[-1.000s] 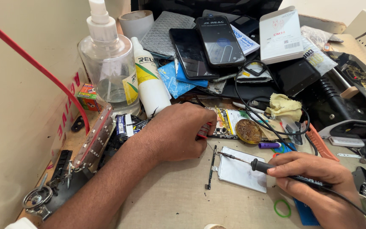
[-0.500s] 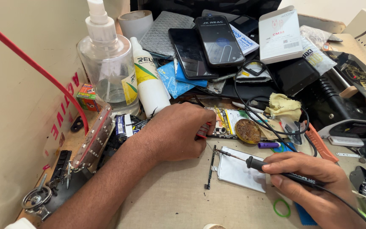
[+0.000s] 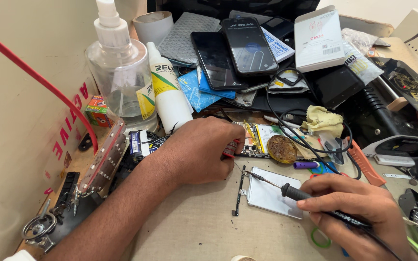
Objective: The person solders a small component onto a phone part at a cluttered repair workbench. They hold a solder wire spool in one hand and a soldering iron in the other, feeding solder to the workpiece while steadying it, and reposition the part on the bench between soldering passes.
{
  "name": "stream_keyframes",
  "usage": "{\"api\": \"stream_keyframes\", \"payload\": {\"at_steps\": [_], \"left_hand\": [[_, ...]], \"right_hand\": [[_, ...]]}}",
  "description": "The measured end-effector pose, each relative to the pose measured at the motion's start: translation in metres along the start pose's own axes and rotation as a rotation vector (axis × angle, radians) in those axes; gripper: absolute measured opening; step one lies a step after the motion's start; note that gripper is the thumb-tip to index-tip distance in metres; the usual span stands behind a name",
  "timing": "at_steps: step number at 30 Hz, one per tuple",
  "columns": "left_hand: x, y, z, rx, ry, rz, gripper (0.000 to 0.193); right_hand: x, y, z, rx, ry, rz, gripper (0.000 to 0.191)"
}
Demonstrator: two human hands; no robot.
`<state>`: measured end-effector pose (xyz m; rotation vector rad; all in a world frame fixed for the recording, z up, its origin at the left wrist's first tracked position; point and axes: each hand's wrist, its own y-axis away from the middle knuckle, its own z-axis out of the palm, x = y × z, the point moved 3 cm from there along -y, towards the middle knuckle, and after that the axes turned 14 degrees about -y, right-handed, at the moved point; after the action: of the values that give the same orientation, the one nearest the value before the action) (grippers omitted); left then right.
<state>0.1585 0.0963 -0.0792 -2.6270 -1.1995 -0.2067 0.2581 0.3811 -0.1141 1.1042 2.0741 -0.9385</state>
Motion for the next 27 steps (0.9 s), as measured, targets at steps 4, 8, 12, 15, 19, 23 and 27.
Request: {"api": "stream_keyframes", "payload": {"at_steps": [4, 8, 12, 15, 19, 23, 27], "left_hand": [[0.0, 0.0, -0.001, 0.01, -0.003, 0.006, 0.024], [0.0, 0.0, 0.0, 0.002, 0.003, -0.003, 0.023], [-0.002, 0.001, 0.002, 0.012, 0.017, -0.002, 0.022], [-0.006, 0.001, 0.001, 0.091, 0.13, 0.012, 0.021], [-0.013, -0.001, 0.0, 0.128, 0.388, -0.011, 0.019], [-0.012, -0.002, 0.003, 0.114, 0.342, 0.008, 0.019], [-0.011, -0.002, 0.004, 0.123, 0.283, 0.027, 0.021]], "right_hand": [[-0.001, 0.001, -0.001, 0.03, 0.018, 0.006, 0.032], [-0.001, 0.005, -0.001, 0.099, -0.006, 0.011, 0.028], [0.002, 0.005, -0.004, 0.143, -0.009, 0.03, 0.026], [0.006, 0.008, -0.004, 0.2, -0.14, 0.106, 0.026], [0.008, 0.009, -0.004, 0.227, -0.193, 0.089, 0.025], [0.012, 0.01, -0.003, 0.24, -0.19, 0.146, 0.025], [0.017, 0.011, -0.004, 0.258, -0.191, 0.222, 0.025]]}}
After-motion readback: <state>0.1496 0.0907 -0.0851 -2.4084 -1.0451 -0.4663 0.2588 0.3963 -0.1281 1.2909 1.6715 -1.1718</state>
